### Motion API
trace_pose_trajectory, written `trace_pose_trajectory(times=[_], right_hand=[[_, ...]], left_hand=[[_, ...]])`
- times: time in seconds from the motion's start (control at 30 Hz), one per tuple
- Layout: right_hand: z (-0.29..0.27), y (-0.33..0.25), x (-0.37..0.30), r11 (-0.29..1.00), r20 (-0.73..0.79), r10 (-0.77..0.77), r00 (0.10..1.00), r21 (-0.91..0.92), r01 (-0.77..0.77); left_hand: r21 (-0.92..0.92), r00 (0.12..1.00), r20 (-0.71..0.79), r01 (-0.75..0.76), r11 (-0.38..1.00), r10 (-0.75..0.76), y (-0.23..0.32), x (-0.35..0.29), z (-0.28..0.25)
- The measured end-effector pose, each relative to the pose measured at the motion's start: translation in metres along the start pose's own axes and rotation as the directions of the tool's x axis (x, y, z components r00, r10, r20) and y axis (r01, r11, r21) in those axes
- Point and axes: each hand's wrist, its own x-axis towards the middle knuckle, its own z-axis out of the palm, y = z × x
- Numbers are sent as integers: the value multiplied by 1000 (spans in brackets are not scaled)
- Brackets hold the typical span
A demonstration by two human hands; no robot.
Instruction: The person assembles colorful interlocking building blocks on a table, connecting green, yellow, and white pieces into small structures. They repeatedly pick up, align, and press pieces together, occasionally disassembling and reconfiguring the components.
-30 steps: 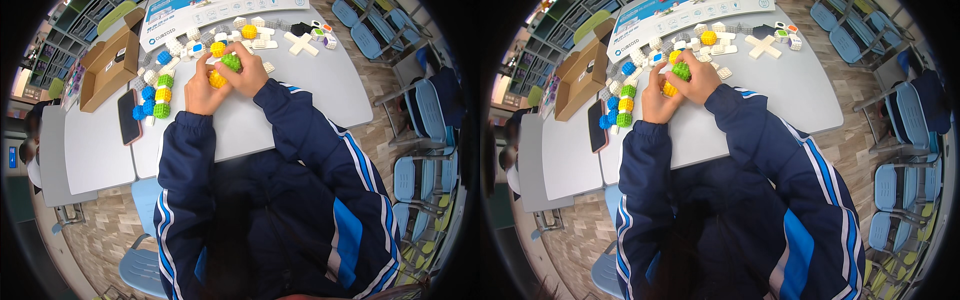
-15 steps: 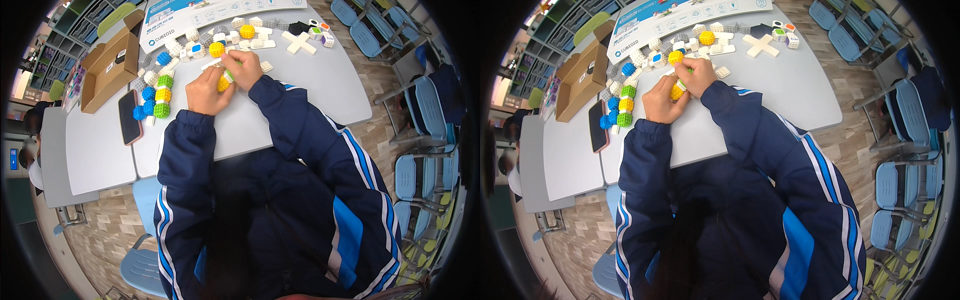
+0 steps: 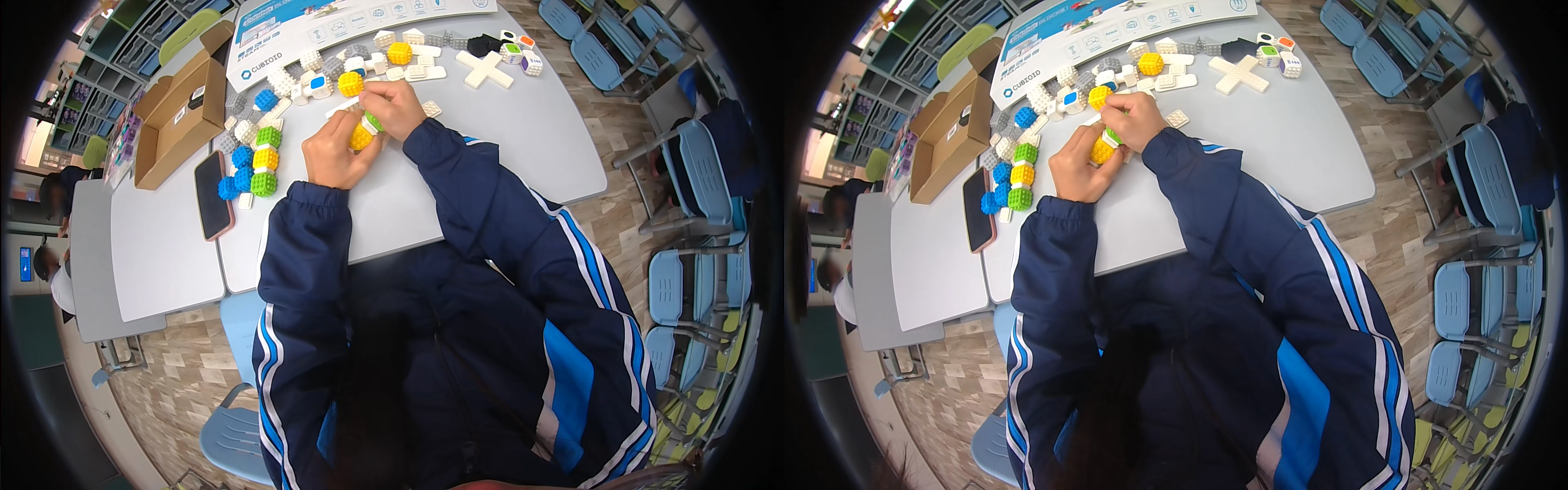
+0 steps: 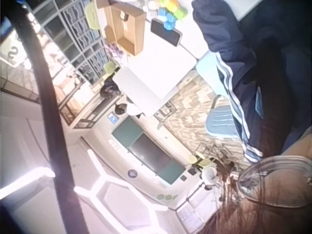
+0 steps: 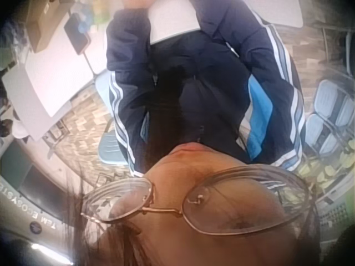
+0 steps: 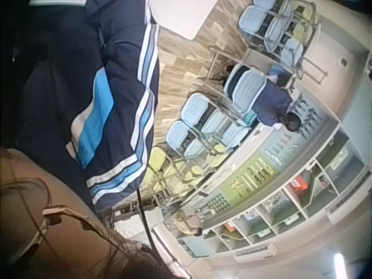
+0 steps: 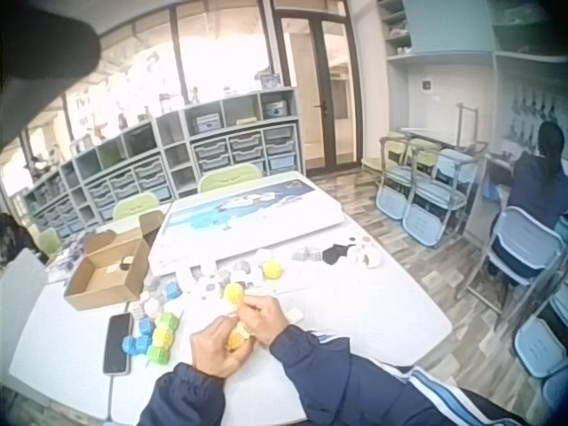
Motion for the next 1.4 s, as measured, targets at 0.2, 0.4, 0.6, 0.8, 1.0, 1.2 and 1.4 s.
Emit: trace_pose_trajectory(times=[0.2,0.4,0.6,0.8,1.0,1.2,1.4], right_hand=[[-1,4,2,1000,13,-12,1000,9,12],[0,8,4,996,30,35,999,83,-38],[0,5,3,994,50,42,998,94,-47],[0,10,4,991,66,52,996,120,-59],[0,12,5,992,65,53,997,113,-60],[1,13,5,987,57,64,996,143,-71],[1,14,6,986,57,61,996,151,-69]], left_hand=[[-3,1000,5,9,1000,-9,-1,0,0],[-8,1000,-1,19,1000,-19,1,0,0],[2,999,-39,-6,1000,6,-1,0,1],[-8,999,-39,-9,1000,8,-2,-1,2],[-9,999,-37,-9,1000,9,-3,-1,3],[-10,999,-34,-6,1000,5,-2,-1,2],[-3,1000,-30,3,1000,-3,-2,-1,2]])
